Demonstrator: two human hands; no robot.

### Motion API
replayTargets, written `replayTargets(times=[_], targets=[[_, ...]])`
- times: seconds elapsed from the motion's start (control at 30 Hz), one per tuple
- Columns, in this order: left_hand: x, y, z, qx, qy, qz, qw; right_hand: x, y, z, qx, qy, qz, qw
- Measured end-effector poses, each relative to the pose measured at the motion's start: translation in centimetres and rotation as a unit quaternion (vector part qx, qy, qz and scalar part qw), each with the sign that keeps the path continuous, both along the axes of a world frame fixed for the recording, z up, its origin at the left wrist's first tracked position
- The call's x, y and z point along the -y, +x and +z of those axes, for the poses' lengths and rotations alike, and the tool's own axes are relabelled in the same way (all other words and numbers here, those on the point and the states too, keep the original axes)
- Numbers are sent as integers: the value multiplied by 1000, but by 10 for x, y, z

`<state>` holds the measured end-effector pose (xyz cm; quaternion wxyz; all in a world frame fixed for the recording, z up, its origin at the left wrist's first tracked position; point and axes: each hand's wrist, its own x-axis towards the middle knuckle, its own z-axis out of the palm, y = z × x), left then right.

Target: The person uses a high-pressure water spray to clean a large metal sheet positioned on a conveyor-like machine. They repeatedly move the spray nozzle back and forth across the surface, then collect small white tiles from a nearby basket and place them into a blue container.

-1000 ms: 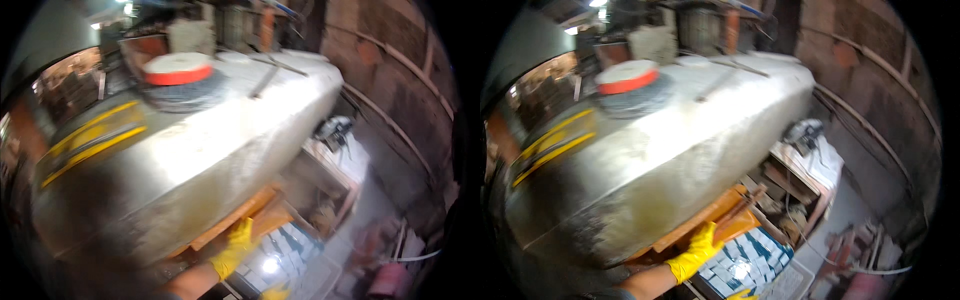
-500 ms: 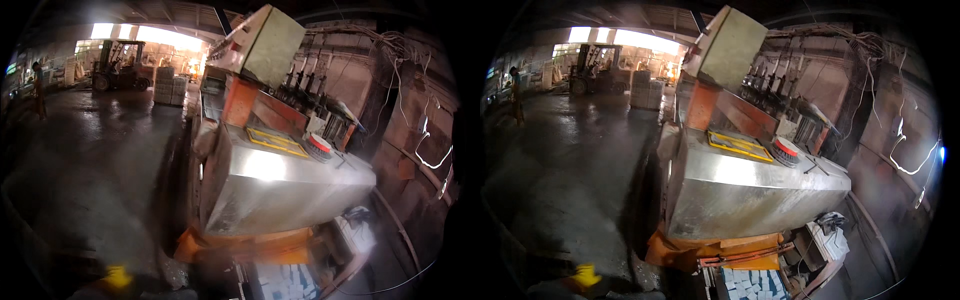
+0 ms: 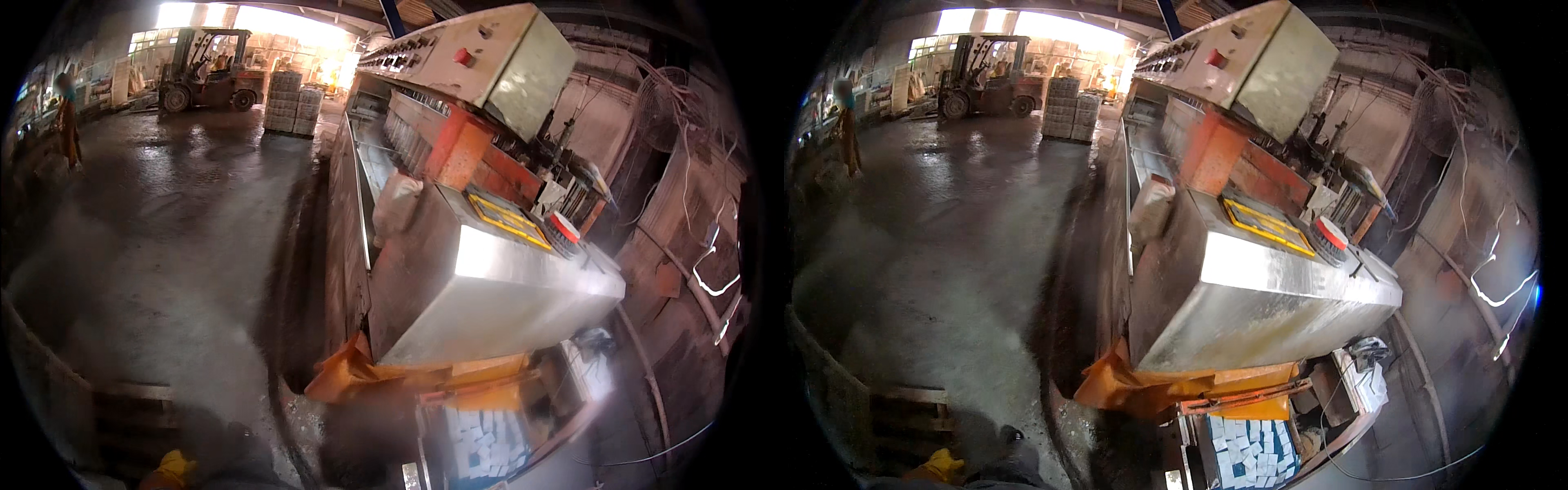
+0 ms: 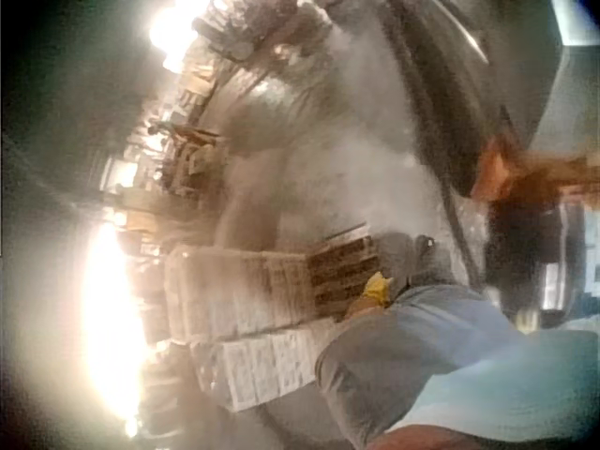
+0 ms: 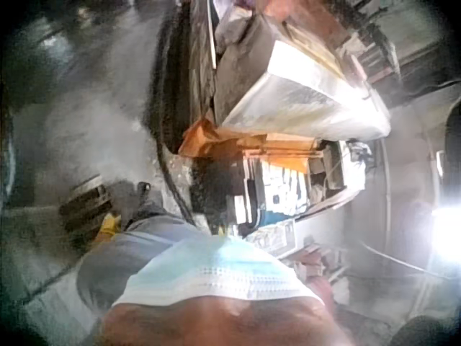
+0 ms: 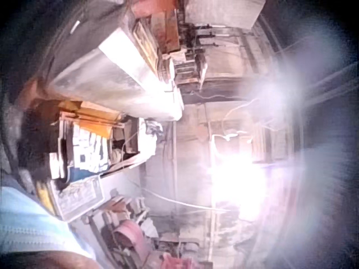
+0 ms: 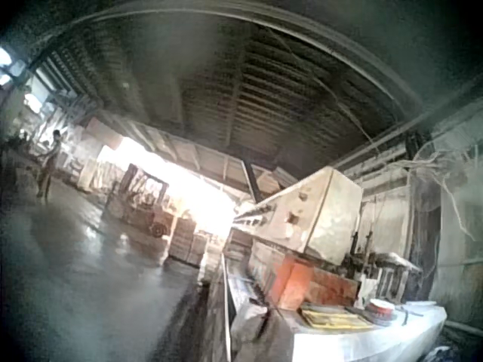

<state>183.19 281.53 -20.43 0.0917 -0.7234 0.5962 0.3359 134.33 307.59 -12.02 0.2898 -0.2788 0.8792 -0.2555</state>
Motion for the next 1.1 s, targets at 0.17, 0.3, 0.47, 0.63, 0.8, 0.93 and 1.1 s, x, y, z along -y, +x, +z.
replayTargets(times=[0.17, 0.3, 0.47, 0.63, 0.8, 0.93, 1.1], targets=[[92, -86, 43, -189, -76, -94, 974, 67, -5, -24, 58, -96, 52, 992], [150, -75, 19, -214, -32, -63, 974, 220, -17, 15, 191, -167, 41, 966], [206, -13, 8, -156, 14, 44, 987, 380, -58, 50, 81, -207, 214, 951], [296, 18, 15, -133, -2, 73, 988, 521, -73, 147, -182, -245, 173, 936], [422, -54, 37, -200, -38, -12, 979, 601, -206, 107, -551, -184, 9, 814], [504, -114, 60, -225, -58, -61, 971, 694, -208, 116, -373, 97, -56, 921], [609, -206, 57, -228, -26, -130, 965, 764, -271, 96, -445, 52, -42, 893]])
